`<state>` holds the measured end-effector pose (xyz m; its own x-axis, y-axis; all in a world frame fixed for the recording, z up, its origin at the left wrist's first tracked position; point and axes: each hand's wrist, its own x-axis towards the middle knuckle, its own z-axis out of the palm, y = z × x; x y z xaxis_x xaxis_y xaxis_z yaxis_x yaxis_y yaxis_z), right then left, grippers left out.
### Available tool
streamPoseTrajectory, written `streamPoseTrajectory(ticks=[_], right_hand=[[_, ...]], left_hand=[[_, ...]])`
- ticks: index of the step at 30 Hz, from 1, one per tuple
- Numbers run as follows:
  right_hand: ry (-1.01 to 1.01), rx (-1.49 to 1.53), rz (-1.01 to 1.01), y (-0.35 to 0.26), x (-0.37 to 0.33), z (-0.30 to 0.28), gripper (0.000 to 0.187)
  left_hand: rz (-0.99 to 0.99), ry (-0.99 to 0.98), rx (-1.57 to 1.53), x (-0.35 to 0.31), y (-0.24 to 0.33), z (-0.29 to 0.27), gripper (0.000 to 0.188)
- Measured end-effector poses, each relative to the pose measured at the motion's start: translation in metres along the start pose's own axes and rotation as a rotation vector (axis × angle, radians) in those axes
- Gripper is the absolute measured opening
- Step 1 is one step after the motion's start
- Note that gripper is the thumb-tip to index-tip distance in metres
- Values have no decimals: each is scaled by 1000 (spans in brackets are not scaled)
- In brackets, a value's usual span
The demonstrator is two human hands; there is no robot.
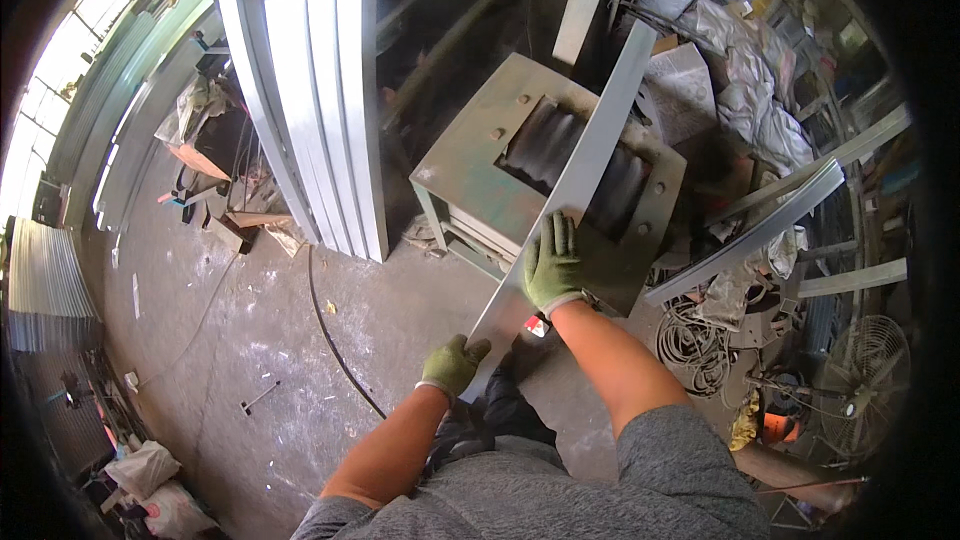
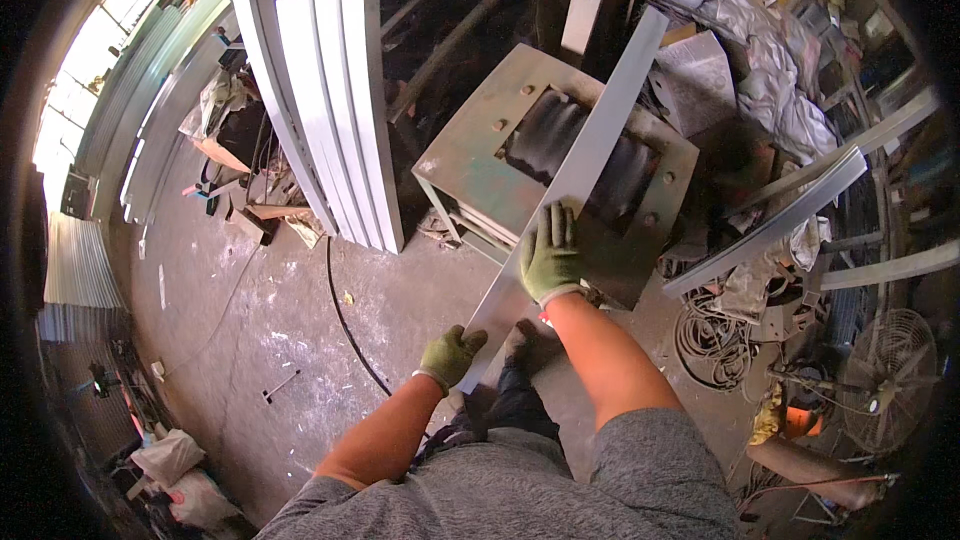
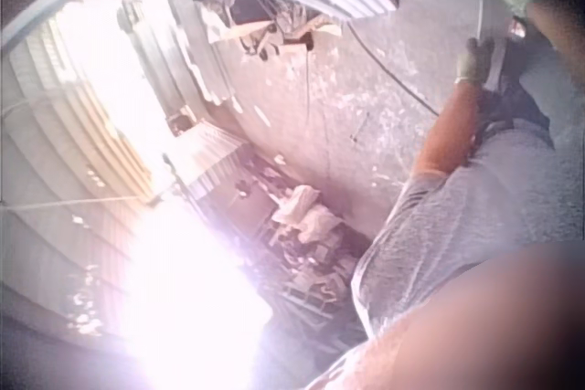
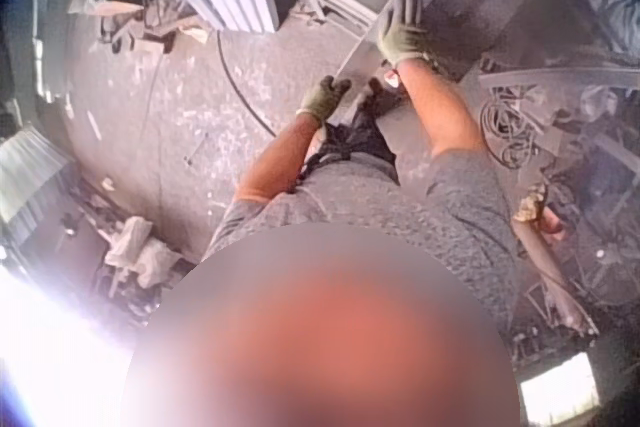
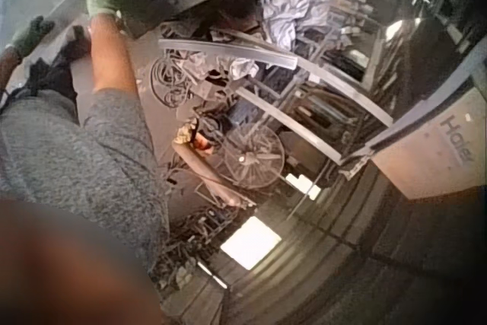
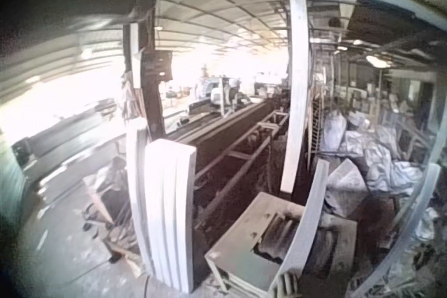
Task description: The person repeatedly feeds long white metal sheets into a roller machine, one at a time, and stacks the processed sheets against a nearby rack. The person handles each sheet with gloved hands and maintains a steady rhythm throughout the clip.
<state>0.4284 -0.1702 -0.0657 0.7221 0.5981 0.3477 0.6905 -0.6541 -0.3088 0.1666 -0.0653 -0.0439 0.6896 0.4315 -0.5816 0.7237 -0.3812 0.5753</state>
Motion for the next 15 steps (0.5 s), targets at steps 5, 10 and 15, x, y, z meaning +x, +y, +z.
streamPoseTrajectory(ticks=[5, 10, 15], right_hand=[[17, -23, -42, -50, -64, 1, 63], [-4, 29, -70, -119, -143, 9, 63], [-270, 58, -63, -170, -205, -3, 77]], left_hand=[[-15, 28, -77, -46, -68, 14, 67], [-107, -16, -88, -104, -159, 23, 63], [-155, -79, -8, -157, -218, 14, 67]])
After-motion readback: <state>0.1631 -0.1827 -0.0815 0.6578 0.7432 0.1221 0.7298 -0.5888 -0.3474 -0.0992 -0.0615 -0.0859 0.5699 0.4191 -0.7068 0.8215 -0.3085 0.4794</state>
